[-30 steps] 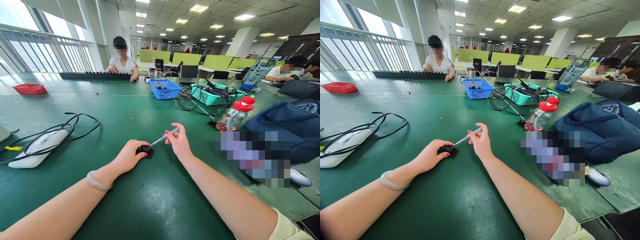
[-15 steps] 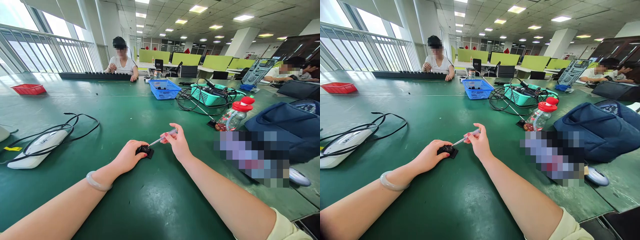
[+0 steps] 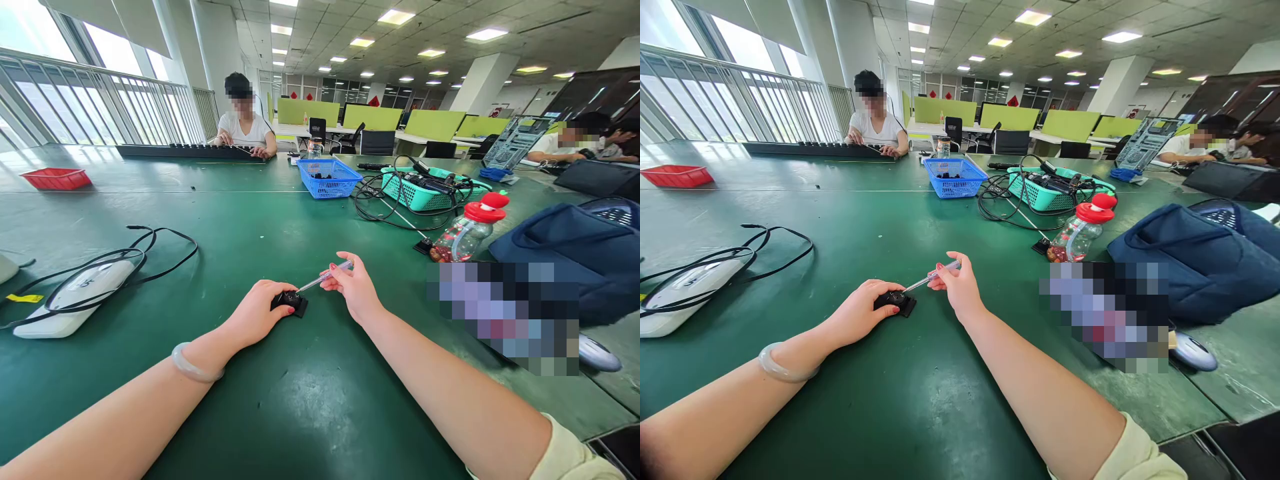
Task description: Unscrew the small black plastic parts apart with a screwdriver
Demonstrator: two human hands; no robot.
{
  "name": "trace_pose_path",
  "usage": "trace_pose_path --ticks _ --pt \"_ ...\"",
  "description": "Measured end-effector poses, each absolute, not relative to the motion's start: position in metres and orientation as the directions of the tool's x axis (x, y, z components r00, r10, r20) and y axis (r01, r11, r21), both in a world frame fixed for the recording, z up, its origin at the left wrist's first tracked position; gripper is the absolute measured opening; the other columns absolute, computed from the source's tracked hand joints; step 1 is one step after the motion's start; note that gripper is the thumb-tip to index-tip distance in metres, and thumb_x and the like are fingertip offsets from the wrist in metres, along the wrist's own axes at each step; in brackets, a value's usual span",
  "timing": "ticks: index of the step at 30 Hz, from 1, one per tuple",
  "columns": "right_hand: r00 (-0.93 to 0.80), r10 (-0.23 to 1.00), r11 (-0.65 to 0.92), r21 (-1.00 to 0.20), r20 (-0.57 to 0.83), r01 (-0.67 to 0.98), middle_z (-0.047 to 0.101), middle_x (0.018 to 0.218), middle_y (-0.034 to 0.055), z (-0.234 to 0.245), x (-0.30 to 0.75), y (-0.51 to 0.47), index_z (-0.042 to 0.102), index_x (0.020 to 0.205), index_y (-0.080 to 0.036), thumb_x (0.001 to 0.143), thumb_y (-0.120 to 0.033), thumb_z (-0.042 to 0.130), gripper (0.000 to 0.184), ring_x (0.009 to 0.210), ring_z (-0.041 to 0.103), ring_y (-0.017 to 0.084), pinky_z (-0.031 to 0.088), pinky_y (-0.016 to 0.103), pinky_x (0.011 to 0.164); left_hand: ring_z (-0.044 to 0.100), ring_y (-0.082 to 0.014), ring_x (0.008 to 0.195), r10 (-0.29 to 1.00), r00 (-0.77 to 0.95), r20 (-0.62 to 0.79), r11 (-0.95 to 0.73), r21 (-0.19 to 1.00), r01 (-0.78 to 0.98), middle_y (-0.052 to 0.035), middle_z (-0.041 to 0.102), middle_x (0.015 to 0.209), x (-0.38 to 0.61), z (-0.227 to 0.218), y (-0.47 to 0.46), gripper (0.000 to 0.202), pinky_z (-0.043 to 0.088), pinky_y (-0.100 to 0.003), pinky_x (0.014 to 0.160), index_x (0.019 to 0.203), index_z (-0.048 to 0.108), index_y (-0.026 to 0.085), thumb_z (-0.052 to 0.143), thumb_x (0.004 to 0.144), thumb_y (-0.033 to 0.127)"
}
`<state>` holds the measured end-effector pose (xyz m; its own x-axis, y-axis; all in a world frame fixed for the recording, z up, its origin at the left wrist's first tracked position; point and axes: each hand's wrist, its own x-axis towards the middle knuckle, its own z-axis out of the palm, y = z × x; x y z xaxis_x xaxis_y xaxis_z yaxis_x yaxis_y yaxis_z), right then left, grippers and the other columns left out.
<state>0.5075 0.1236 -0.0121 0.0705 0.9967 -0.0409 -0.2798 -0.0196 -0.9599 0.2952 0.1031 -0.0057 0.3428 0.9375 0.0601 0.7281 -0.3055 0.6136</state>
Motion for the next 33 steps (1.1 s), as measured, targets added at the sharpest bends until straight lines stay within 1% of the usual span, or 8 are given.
trace_pose_path --ticks 6,9,16,21,26,30,33 --pt "0.078 0.989 -0.091 -0.936 -0.125 -0.34 0.072 0.068 -0.0029 -0.0099 0.5067 0.1224 0.045 0.111 -0.022 0.085 -0.019 0.063 0.031 0.054 0.066 0.011 0.055 0.025 0.061 0.053 -0.0279 0.118 0.929 0.366 0.06 -0.322 0.62 0.715 -0.0021 0.068 0.116 0.294 -0.0077 0.104 0.034 0.044 -0.046 0.107 0.113 0.067 0.03 0.06 0.081 0.036" --pt "0.075 0.985 -0.115 -0.923 -0.152 -0.367 0.072 0.068 -0.0023 -0.0105 0.5065 0.1231 0.045 0.11 -0.022 0.086 -0.016 0.061 0.029 0.054 0.065 0.011 0.055 0.025 0.06 0.053 -0.0279 0.118 0.928 0.368 0.061 -0.325 0.618 0.716 -0.0019 0.068 0.116 0.2941 -0.0088 0.1038 0.034 0.044 -0.046 0.107 0.114 0.067 0.03 0.06 0.081 0.036" --pt "0.059 0.988 -0.109 -0.913 -0.143 -0.393 0.071 0.069 -0.0034 -0.0149 0.5081 0.1257 0.046 0.108 -0.023 0.08 -0.019 0.068 0.035 0.054 0.065 0.012 0.055 0.028 0.06 0.053 -0.0279 0.117 0.925 0.373 0.077 -0.337 0.619 0.709 -0.0039 0.068 0.115 0.294 -0.0081 0.1036 0.036 0.045 -0.046 0.106 0.114 0.067 0.028 0.058 0.081 0.038" --pt "0.051 0.991 -0.09 -0.912 -0.12 -0.401 0.071 0.071 -0.0033 -0.0179 0.509 0.1267 0.047 0.107 -0.024 0.076 -0.024 0.073 0.04 0.054 0.064 0.012 0.055 0.03 0.061 0.053 -0.0279 0.117 0.925 0.373 0.069 -0.331 0.627 0.705 -0.0032 0.068 0.116 0.2942 -0.0074 0.1035 0.035 0.044 -0.047 0.107 0.114 0.067 0.029 0.059 0.081 0.037" --pt "0.045 0.993 -0.078 -0.91 -0.106 -0.407 0.07 0.071 -0.0031 -0.019 0.5102 0.1271 0.046 0.107 -0.024 0.074 -0.026 0.073 0.042 0.054 0.063 0.012 0.054 0.031 0.061 0.052 -0.0282 0.12 0.93 0.362 0.064 -0.318 0.635 0.704 -0.0031 0.067 0.118 0.2939 -0.0078 0.103 0.037 0.044 -0.047 0.108 0.117 0.066 0.03 0.059 0.081 0.037" --pt "0.045 0.991 -0.095 -0.9 -0.126 -0.425 0.069 0.07 -0.0023 -0.0181 0.5102 0.1264 0.046 0.109 -0.023 0.074 -0.023 0.071 0.043 0.054 0.061 0.012 0.053 0.029 0.061 0.053 -0.0276 0.12 0.932 0.358 0.056 -0.309 0.639 0.705 -0.0027 0.067 0.119 0.2943 -0.0066 0.1022 0.037 0.043 -0.046 0.109 0.117 0.066 0.03 0.059 0.082 0.037" --pt "0.019 0.994 -0.092 -0.904 -0.11 -0.418 0.069 0.068 -0.0033 -0.0176 0.5089 0.1249 0.045 0.111 -0.023 0.074 -0.024 0.07 0.044 0.053 0.059 0.011 0.051 0.028 0.061 0.052 -0.0271 0.121 0.934 0.354 0.045 -0.301 0.634 0.712 -0.0023 0.067 0.119 0.2948 -0.006 0.102 0.037 0.042 -0.046 0.11 0.117 0.066 0.03 0.059 0.082 0.036"
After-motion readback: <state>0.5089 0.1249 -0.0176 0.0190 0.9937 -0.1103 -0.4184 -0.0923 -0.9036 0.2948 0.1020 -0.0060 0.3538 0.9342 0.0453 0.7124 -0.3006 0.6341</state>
